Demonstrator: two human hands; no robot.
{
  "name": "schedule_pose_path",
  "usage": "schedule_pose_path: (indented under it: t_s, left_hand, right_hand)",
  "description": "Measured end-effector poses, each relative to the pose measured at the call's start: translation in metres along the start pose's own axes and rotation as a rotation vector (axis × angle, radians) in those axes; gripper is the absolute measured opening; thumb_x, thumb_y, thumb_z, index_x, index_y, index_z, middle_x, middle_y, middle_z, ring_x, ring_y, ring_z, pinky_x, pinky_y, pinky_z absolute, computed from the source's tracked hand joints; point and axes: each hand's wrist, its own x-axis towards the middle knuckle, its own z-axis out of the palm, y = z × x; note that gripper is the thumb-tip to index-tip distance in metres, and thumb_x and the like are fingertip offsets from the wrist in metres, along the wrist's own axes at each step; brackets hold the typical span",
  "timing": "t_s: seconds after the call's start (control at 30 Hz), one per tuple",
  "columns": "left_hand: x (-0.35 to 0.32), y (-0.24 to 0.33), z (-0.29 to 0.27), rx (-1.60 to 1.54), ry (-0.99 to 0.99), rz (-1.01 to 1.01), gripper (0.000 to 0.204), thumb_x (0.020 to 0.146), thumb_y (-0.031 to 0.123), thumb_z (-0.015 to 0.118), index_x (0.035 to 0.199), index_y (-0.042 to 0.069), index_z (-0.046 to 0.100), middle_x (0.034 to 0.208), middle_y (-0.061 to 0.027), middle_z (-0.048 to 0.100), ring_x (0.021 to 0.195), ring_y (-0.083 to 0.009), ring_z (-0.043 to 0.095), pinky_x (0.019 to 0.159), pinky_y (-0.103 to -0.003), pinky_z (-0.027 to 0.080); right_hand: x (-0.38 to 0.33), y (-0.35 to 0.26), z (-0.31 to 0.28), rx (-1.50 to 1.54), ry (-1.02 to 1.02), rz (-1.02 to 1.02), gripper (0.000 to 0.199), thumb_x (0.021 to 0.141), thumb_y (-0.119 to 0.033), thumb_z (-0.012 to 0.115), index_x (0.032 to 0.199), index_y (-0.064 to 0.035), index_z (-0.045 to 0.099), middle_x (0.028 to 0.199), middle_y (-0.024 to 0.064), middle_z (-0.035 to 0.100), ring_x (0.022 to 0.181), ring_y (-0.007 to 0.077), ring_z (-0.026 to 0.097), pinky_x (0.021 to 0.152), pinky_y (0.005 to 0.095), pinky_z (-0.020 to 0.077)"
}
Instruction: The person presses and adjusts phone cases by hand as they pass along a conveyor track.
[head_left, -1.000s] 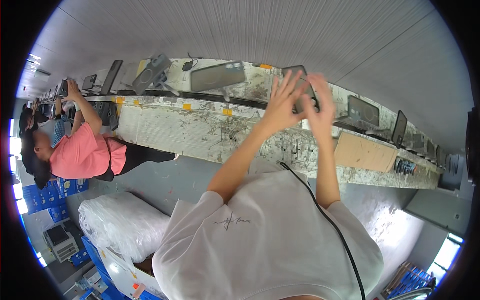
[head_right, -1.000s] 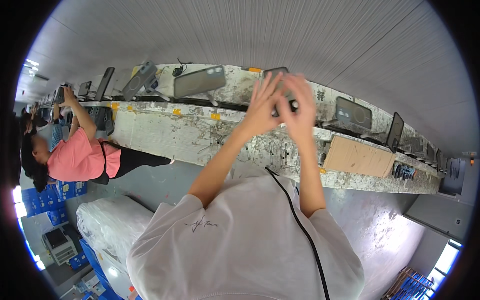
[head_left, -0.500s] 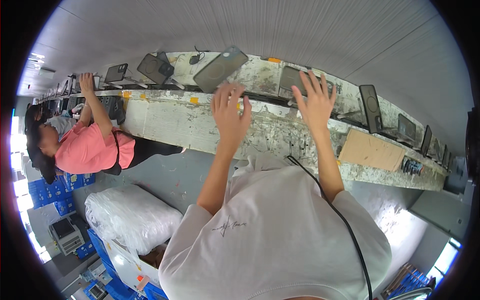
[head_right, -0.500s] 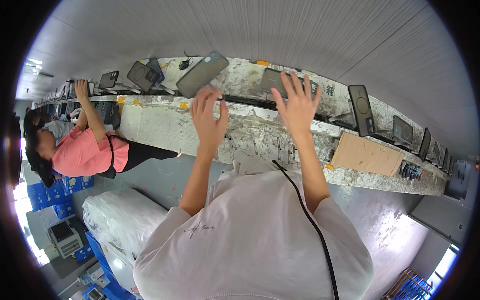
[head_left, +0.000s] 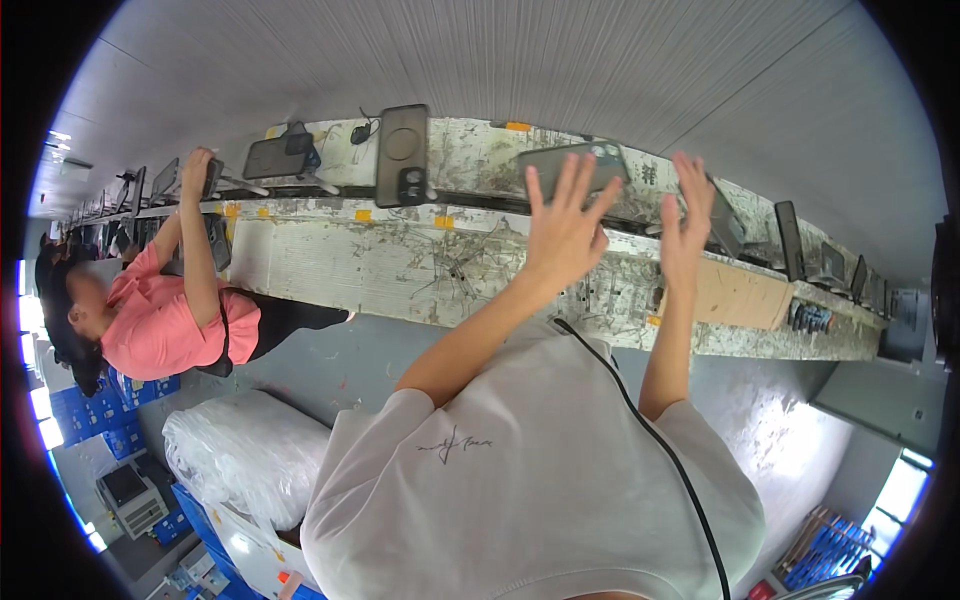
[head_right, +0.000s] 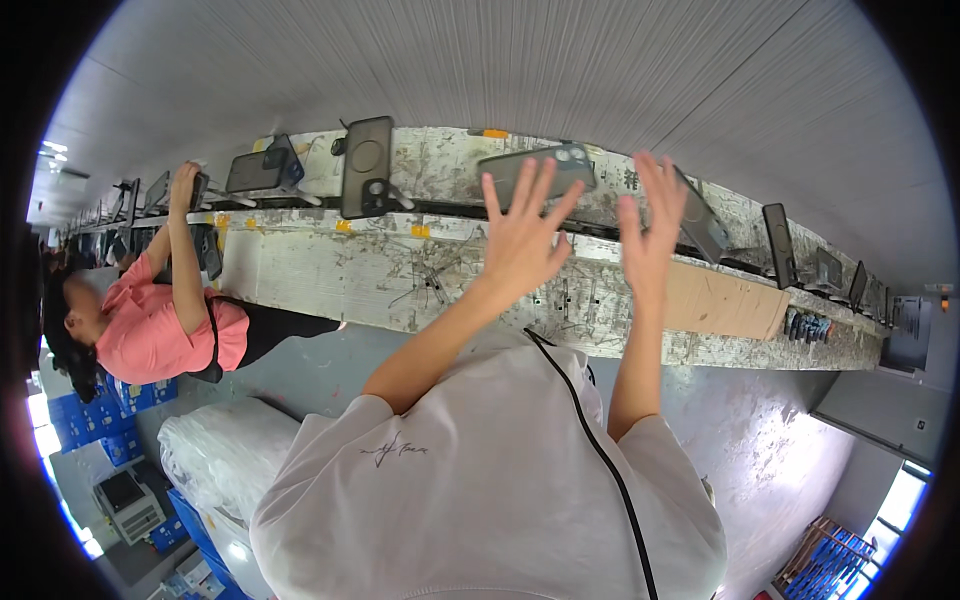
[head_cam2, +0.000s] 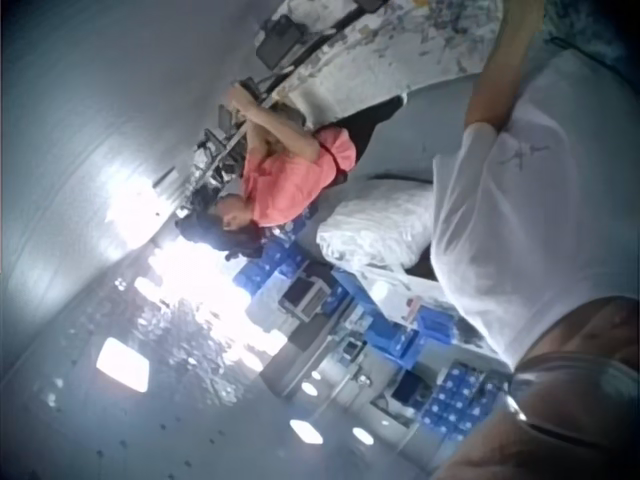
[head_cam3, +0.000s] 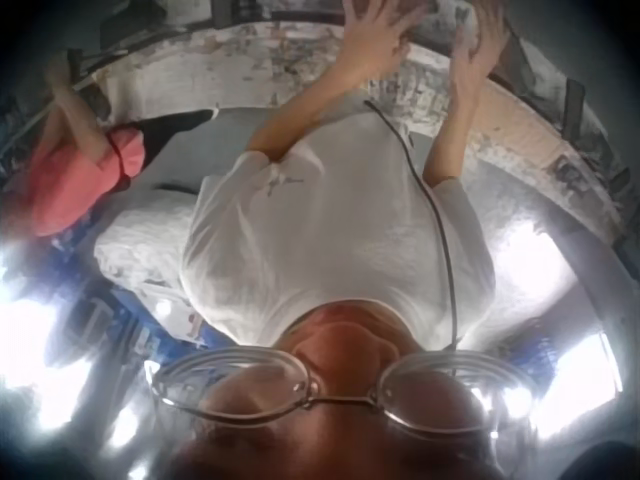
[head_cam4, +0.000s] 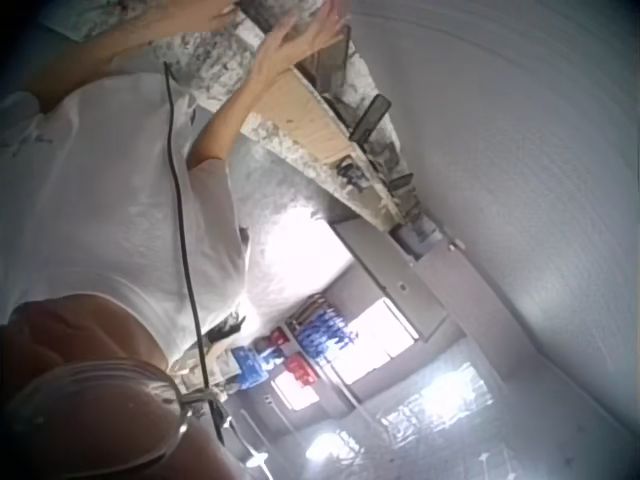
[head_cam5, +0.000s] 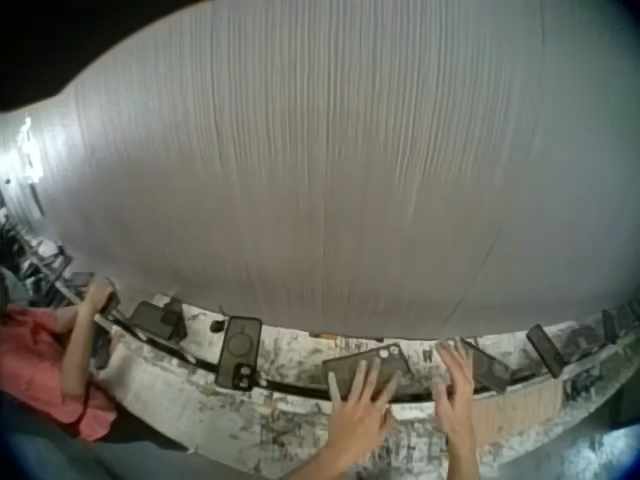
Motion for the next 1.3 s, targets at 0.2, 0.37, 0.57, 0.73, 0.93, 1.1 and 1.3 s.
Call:
schedule_pose_path:
  t_s: [0.2, 0.37, 0.57, 0.73, 0.93, 1.1, 1.3]
  left_hand:
    - [-0.083, 0.011, -0.004, -0.379, -0.297, 0.146, 0.051, 0.097, 0.022, 0.075, 0.147, 0.014, 0.072, 0.171, -0.0212, 0.050, 0.162, -0.0419, 0.041, 0.133, -0.069, 0.024]
    - [-0.134, -0.026, -0.031, -0.702, -0.087, -0.114, 0.025, 0.093, -0.001, 0.075, 0.115, 0.008, 0.083, 0.142, -0.0145, 0.075, 0.138, -0.0335, 0.067, 0.114, -0.047, 0.055]
    - [-0.073, -0.102, -0.066, -0.142, 0.423, -0.270, 0.028, 0.097, 0.009, 0.080, 0.125, 0.011, 0.081, 0.143, -0.0143, 0.074, 0.143, -0.0384, 0.063, 0.121, -0.052, 0.044]
    - [0.002, -0.100, -0.034, 0.126, 0.400, -0.297, 0.042, 0.105, 0.042, 0.076, 0.142, 0.020, 0.078, 0.162, -0.0218, 0.059, 0.156, -0.0508, 0.045, 0.130, -0.067, 0.028]
    - [0.020, -0.049, 0.014, 0.023, 0.160, -0.144, 0.054, 0.105, 0.050, 0.071, 0.152, 0.023, 0.073, 0.168, -0.0259, 0.051, 0.161, -0.0591, 0.033, 0.132, -0.076, 0.018]
    - [-0.012, -0.004, 0.021, -0.190, 0.052, -0.052, 0.065, 0.108, 0.043, 0.068, 0.168, 0.025, 0.055, 0.175, -0.0248, 0.044, 0.167, -0.0531, 0.025, 0.133, -0.076, 0.012]
    - [-0.106, -0.018, 0.025, -0.496, -0.093, -0.018, 0.053, 0.103, 0.025, 0.075, 0.155, 0.014, 0.067, 0.173, -0.0232, 0.047, 0.163, -0.0484, 0.036, 0.133, -0.061, 0.028]
  right_hand:
    - [0.032, -0.084, 0.099, 0.276, -0.335, -0.297, 0.055, 0.100, -0.035, 0.082, 0.152, -0.0172, 0.072, 0.164, 0.0081, 0.064, 0.163, 0.0400, 0.045, 0.136, 0.0618, 0.0289]
    - [0.025, -0.049, 0.137, -0.006, -0.456, -0.393, 0.058, 0.098, -0.055, 0.081, 0.150, -0.0282, 0.075, 0.175, 0.0069, 0.051, 0.168, 0.0404, 0.033, 0.138, 0.0666, 0.0219]
    - [0.004, 0.013, 0.079, -0.073, -0.341, -0.255, 0.063, 0.094, -0.057, 0.084, 0.150, -0.0295, 0.076, 0.174, 0.0084, 0.052, 0.167, 0.0412, 0.034, 0.137, 0.0669, 0.0197]
    - [-0.014, 0.037, 0.030, -0.202, -0.269, -0.151, 0.062, 0.092, -0.051, 0.086, 0.149, -0.0292, 0.077, 0.174, 0.0069, 0.052, 0.168, 0.0405, 0.033, 0.138, 0.0659, 0.0167]
    - [-0.008, 0.001, -0.006, -0.143, -0.149, 0.006, 0.060, 0.096, -0.032, 0.083, 0.153, -0.0172, 0.072, 0.172, 0.0106, 0.055, 0.169, 0.0408, 0.033, 0.138, 0.0648, 0.0184]
    - [0.018, -0.083, 0.069, 0.349, -0.242, -0.169, 0.043, 0.097, -0.019, 0.080, 0.138, -0.0079, 0.077, 0.151, 0.0154, 0.069, 0.154, 0.0443, 0.053, 0.128, 0.0595, 0.0394]
    - [0.023, -0.114, 0.170, 0.128, -0.367, -0.375, 0.051, 0.103, -0.033, 0.077, 0.151, -0.0154, 0.070, 0.165, 0.0105, 0.060, 0.160, 0.0372, 0.047, 0.130, 0.0604, 0.0371]
